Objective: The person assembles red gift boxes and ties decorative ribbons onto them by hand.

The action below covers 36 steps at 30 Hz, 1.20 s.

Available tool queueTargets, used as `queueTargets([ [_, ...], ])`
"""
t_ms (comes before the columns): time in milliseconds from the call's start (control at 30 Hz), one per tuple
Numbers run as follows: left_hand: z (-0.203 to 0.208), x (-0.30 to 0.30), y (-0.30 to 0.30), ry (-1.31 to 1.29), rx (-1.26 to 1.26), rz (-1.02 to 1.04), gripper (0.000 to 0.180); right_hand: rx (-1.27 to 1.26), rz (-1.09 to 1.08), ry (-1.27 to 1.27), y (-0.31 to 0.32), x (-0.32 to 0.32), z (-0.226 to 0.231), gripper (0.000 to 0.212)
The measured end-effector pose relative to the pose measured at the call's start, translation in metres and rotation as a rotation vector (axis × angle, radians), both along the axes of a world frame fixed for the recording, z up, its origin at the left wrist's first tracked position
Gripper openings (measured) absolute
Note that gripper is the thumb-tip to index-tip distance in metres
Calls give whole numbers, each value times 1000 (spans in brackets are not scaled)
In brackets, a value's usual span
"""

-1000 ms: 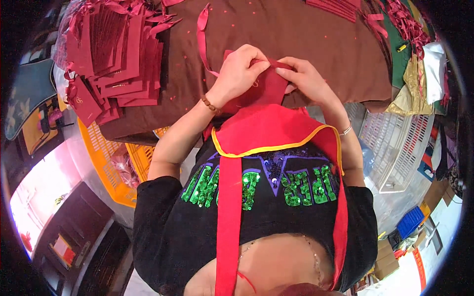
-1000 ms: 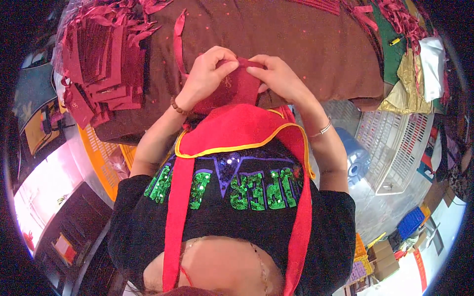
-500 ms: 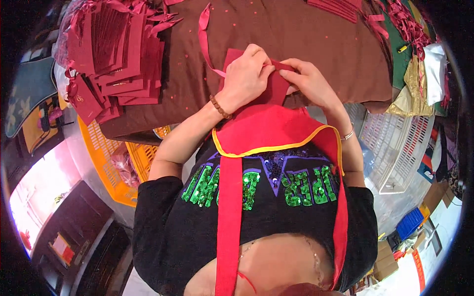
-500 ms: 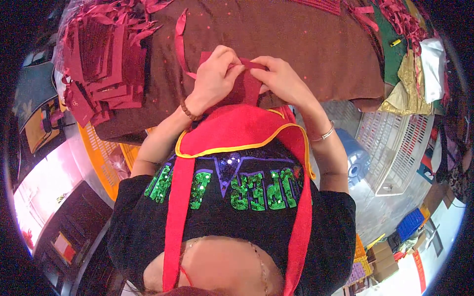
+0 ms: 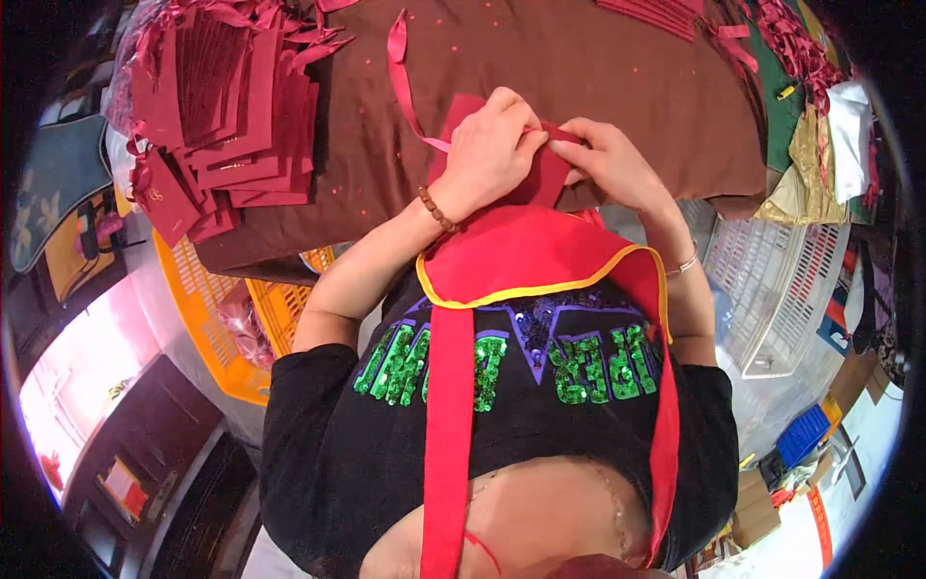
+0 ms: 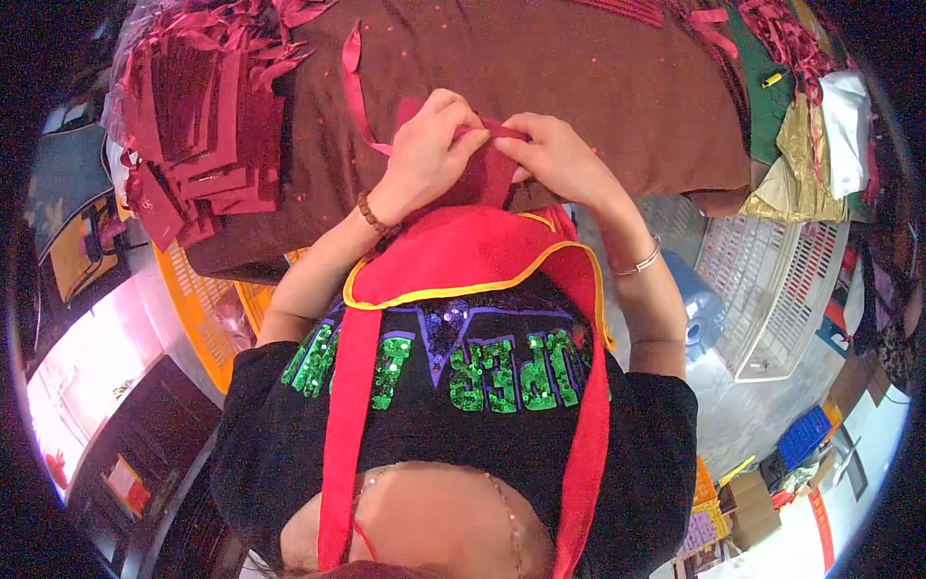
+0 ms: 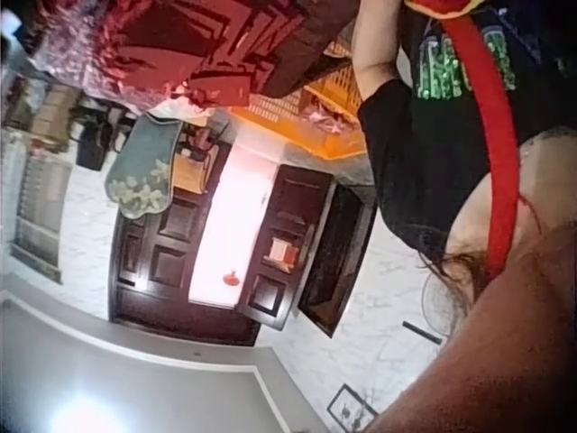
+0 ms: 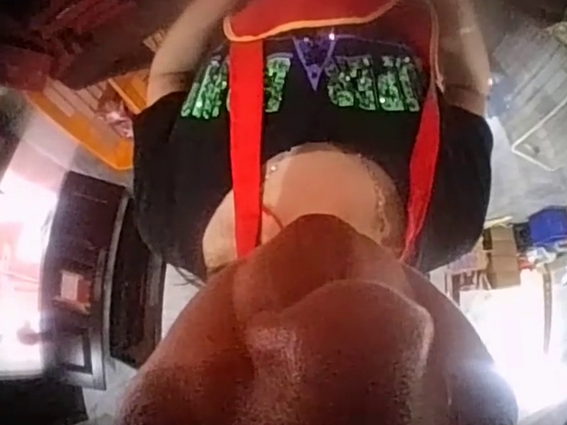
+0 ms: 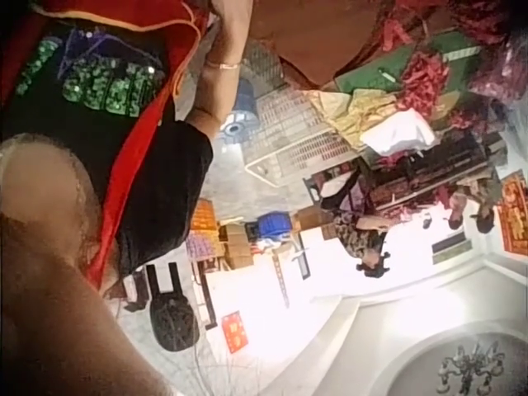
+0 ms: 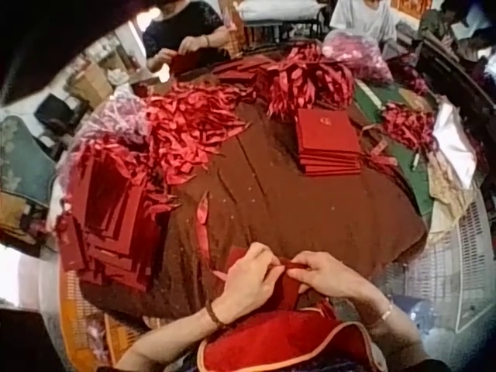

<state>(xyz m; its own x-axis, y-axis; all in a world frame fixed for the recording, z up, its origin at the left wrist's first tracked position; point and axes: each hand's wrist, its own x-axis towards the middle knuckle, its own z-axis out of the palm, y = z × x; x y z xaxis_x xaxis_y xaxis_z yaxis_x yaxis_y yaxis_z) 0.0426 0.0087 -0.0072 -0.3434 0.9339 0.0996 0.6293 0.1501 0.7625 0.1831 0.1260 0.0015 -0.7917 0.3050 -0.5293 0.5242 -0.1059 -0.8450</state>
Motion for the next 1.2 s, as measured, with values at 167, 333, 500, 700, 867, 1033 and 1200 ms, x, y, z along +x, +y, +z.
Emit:
queueTargets([
  [167, 1, 1, -2, 24, -15, 10, 12, -52, -35, 35, 0, 3, -6, 22],
  [333, 4, 1, -1, 29, -47, -1, 12, -59, -11, 40, 2, 6, 0, 21],
  [500, 3, 0, 0, 44, -75, -38, 11, -124, -27, 17, 3, 8, -1, 21],
  [700, 5, 2, -1, -22, -41, -47, 12, -198, -100, 51, 0, 6, -2, 23],
  [867, 3, 5, -3, 57, -18, -60, 13, -173, -41, 41, 2, 11, -6, 24],
  [1033, -2, 6, -3, 61, -12, -38, 12, -50, 26, 0, 1, 5, 8, 24],
  [1200, -1, 6, -3, 87, 34, -3, 11, -3, 53, -15, 2, 7, 6, 25],
])
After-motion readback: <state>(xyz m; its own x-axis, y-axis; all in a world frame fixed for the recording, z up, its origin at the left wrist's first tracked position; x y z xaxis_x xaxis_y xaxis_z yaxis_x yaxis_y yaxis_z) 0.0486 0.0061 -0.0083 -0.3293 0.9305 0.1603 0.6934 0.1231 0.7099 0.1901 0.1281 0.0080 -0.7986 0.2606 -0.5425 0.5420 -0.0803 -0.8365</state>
